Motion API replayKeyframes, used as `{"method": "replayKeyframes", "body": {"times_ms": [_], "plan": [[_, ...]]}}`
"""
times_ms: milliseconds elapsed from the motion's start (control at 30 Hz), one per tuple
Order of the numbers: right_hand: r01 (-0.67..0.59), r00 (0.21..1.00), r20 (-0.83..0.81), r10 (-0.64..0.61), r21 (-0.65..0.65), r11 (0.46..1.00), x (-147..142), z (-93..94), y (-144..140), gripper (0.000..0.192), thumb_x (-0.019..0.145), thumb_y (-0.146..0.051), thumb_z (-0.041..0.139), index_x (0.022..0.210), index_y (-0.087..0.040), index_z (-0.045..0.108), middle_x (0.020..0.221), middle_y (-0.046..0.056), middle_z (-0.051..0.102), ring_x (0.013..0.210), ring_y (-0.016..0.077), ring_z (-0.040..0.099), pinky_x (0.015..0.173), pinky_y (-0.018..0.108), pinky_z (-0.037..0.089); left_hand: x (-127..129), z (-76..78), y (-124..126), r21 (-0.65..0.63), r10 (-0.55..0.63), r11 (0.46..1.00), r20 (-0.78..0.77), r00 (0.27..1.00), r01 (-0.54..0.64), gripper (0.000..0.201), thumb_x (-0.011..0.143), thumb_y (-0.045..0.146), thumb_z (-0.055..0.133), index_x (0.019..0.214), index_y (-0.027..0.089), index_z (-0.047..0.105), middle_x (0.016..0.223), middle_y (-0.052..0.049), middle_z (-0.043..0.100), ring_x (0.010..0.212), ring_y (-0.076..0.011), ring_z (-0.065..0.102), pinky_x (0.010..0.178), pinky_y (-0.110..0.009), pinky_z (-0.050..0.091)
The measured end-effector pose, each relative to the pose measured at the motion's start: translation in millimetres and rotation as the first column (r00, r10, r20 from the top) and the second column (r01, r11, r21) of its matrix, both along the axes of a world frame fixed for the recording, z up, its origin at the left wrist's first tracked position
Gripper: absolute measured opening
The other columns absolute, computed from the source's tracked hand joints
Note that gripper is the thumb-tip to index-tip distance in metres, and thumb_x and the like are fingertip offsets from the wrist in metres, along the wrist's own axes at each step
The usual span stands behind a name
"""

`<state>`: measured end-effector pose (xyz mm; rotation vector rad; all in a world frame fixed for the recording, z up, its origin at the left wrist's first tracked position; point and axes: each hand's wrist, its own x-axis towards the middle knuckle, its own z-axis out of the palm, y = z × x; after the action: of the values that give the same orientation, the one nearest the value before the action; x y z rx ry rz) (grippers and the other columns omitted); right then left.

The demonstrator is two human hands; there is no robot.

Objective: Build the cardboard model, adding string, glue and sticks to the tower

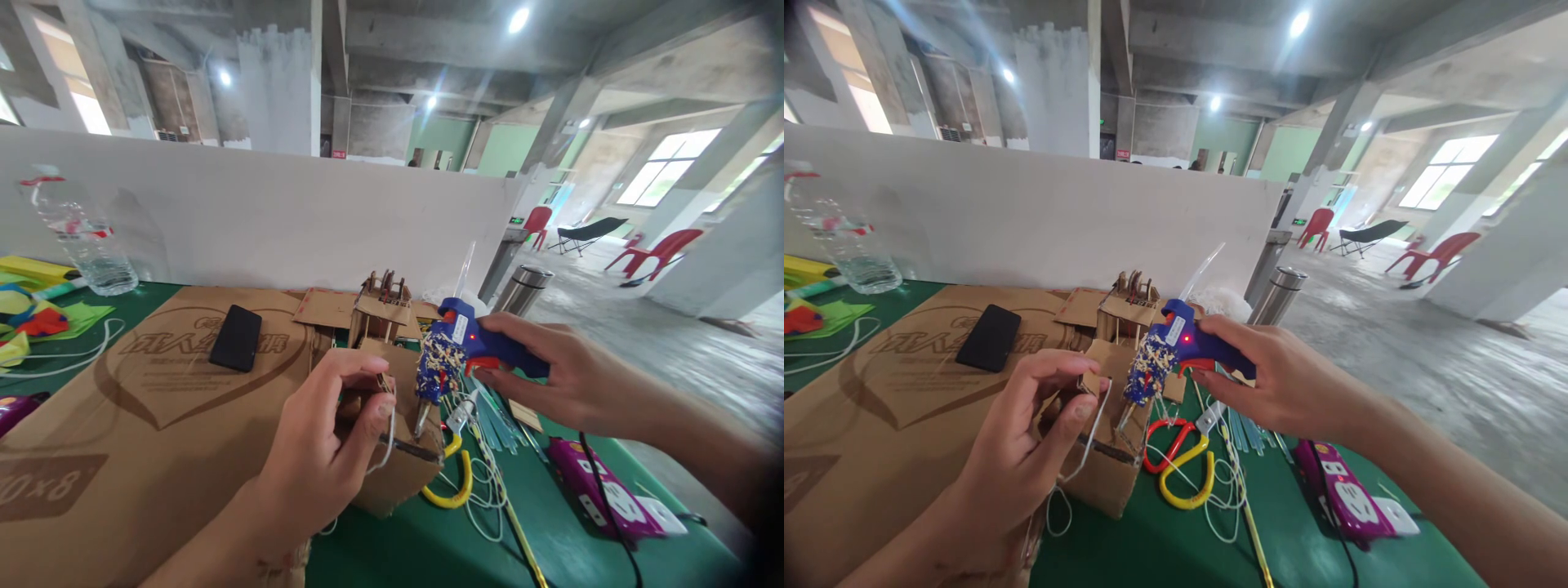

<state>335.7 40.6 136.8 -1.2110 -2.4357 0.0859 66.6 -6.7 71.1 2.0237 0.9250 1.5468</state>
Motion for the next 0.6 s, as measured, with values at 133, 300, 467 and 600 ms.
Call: {"method": "replayKeyframes", "body": {"times_ms": [133, 300, 467, 600], "plan": [[0.010, 1.000, -0.004, -0.010, -0.020, 1.000, 2.2, 0.4, 0.7, 0.048, 0.089, -0.052, 0.058, 0.124, -0.019, 0.057, 0.094, 0.009, 0.074, 0.070, 0.0211, 0.065, 0.058, 0.032, 0.052, -0.1, 0.2, 0.0, 0.004, -0.006, 1.000, -0.003, 1.000, 0.006, 0.023, 0.096, 0.019, 0.054, 0.116, 0.029, 0.050, 0.106, -0.003, 0.066, 0.100, -0.0148, 0.066, 0.080, -0.023, 0.056], [0.012, 1.000, 0.010, -0.012, -0.027, 1.000, 2.2, 1.8, -0.7, 0.048, 0.091, -0.054, 0.054, 0.123, -0.018, 0.056, 0.092, 0.009, 0.073, 0.070, 0.0212, 0.065, 0.059, 0.032, 0.052, -0.3, 0.5, 1.5, 0.007, 0.001, 1.000, -0.020, 1.000, -0.001, 0.023, 0.096, 0.018, 0.053, 0.117, 0.029, 0.050, 0.104, -0.002, 0.066, 0.103, -0.0145, 0.065, 0.081, -0.021, 0.055], [0.053, 0.998, 0.028, -0.052, -0.036, 0.998, 2.7, 1.2, 1.1, 0.050, 0.091, -0.057, 0.054, 0.124, -0.020, 0.056, 0.098, 0.009, 0.074, 0.075, 0.0235, 0.067, 0.062, 0.034, 0.053, -0.2, 0.0, 1.2, 0.002, -0.011, 1.000, -0.012, 1.000, 0.011, 0.024, 0.096, 0.018, 0.053, 0.117, 0.029, 0.049, 0.105, -0.002, 0.066, 0.103, -0.0150, 0.065, 0.080, -0.022, 0.056], [0.052, 0.998, 0.036, -0.052, -0.011, 0.999, 4.9, 1.5, 1.2, 0.050, 0.091, -0.056, 0.054, 0.127, -0.020, 0.055, 0.098, 0.010, 0.074, 0.075, 0.0234, 0.068, 0.062, 0.034, 0.053, 0.0, -0.2, 0.7, -0.009, -0.019, 1.000, -0.008, 1.000, 0.019, 0.024, 0.096, 0.018, 0.053, 0.117, 0.029, 0.049, 0.106, -0.003, 0.065, 0.103, -0.0158, 0.065, 0.079, -0.023, 0.057]]}}
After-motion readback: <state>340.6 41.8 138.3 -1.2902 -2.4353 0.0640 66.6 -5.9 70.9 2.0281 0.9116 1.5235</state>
